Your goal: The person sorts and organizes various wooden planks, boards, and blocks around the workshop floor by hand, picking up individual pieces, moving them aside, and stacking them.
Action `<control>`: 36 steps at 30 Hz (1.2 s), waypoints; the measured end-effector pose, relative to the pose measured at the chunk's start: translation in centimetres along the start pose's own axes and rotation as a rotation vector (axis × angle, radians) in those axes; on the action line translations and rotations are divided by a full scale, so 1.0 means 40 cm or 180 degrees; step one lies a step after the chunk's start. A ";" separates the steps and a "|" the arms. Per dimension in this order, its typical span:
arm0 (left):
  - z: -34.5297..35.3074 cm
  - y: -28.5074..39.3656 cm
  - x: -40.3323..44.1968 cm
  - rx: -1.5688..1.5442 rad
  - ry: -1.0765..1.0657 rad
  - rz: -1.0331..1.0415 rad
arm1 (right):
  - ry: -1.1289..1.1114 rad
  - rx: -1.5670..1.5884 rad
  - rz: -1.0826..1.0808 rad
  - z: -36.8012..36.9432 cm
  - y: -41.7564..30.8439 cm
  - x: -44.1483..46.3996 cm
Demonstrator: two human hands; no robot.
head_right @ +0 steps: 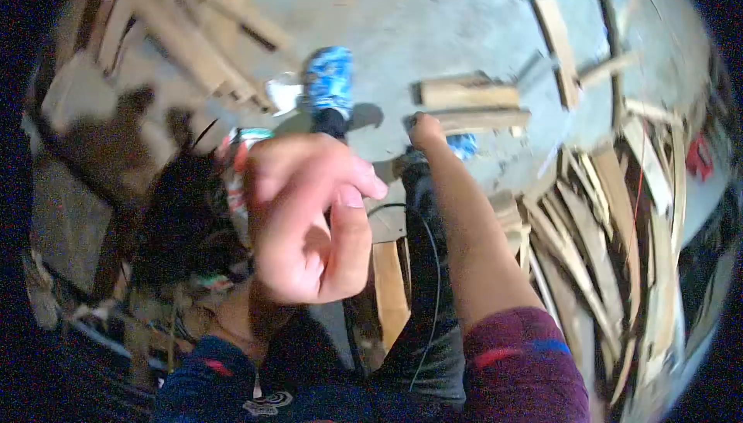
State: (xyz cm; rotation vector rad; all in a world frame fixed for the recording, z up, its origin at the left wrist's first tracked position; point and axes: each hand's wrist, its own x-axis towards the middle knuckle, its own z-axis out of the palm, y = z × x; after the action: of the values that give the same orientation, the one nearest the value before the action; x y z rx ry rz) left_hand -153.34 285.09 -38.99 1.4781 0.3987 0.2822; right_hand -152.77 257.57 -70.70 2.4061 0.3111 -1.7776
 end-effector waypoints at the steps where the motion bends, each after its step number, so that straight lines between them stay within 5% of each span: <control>1: 0.063 -0.001 -0.019 0.0282 -0.0201 -0.0231 | 0.0082 0.0441 -0.0021 0.011 0.094 -0.021; 8: 0.373 -0.006 -0.220 -0.0923 -0.1650 -0.2728 | 0.1257 0.1561 0.1038 0.044 0.432 -0.026; 11: 0.431 -0.153 -0.257 0.0213 -0.2039 -0.2535 | 0.1602 0.2510 0.1548 0.063 0.507 0.026; 14: 0.441 -0.429 -0.266 0.2445 -0.2520 -0.1791 | 0.1570 0.3421 0.1929 0.115 0.545 0.102; 16: 0.447 -0.587 -0.214 0.3136 -0.2412 -0.1061 | 0.1617 0.3881 0.1955 0.138 0.541 0.140; 18: 0.503 -0.691 -0.144 0.3503 -0.2107 -0.1127 | 0.1432 0.4074 0.2020 0.103 0.523 0.139; 21: 0.602 -0.805 -0.101 0.3872 -0.1909 -0.1265 | 0.1898 0.3260 0.1684 0.164 0.525 0.246; 23: 0.673 -0.851 -0.103 0.4267 -0.1762 -0.1451 | 0.1549 0.1901 0.1762 0.111 0.515 0.218; 26: 0.723 -0.945 -0.110 0.4776 -0.1777 -0.1254 | 0.0752 0.2492 0.1913 0.114 0.551 0.242; 28: 0.722 -1.020 -0.105 0.4783 -0.1810 -0.1217 | 0.1409 0.2370 0.0874 0.158 0.592 0.266; 30: 0.711 -0.998 -0.117 0.4807 -0.1762 -0.1195 | 0.3143 -0.0242 -0.1106 0.386 0.725 0.503; 31: 0.706 -0.996 -0.126 0.4819 -0.1737 -0.1184 | 0.3167 -0.0103 -0.1255 0.439 0.777 0.578; 32: 0.684 -0.973 -0.112 0.4509 -0.1847 -0.1651 | 0.5133 -0.2647 -0.0801 0.448 0.796 0.601; 33: 0.635 -0.959 -0.120 0.4504 -0.1763 -0.1709 | 0.3604 -0.0447 -0.1139 0.385 0.750 0.514; 34: 0.595 -0.947 -0.136 0.4458 -0.1677 -0.1749 | 0.2477 0.1848 -0.0364 0.331 0.704 0.444; 36: 0.475 -0.878 -0.147 0.3822 -0.0928 -0.1903 | 0.1878 0.3549 0.0437 0.254 0.660 0.368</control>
State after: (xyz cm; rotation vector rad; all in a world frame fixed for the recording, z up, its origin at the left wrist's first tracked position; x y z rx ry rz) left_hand -152.60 262.68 -72.57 2.4020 0.8149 -0.7865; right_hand -151.61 230.91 -88.16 3.4947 -1.0595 -1.2566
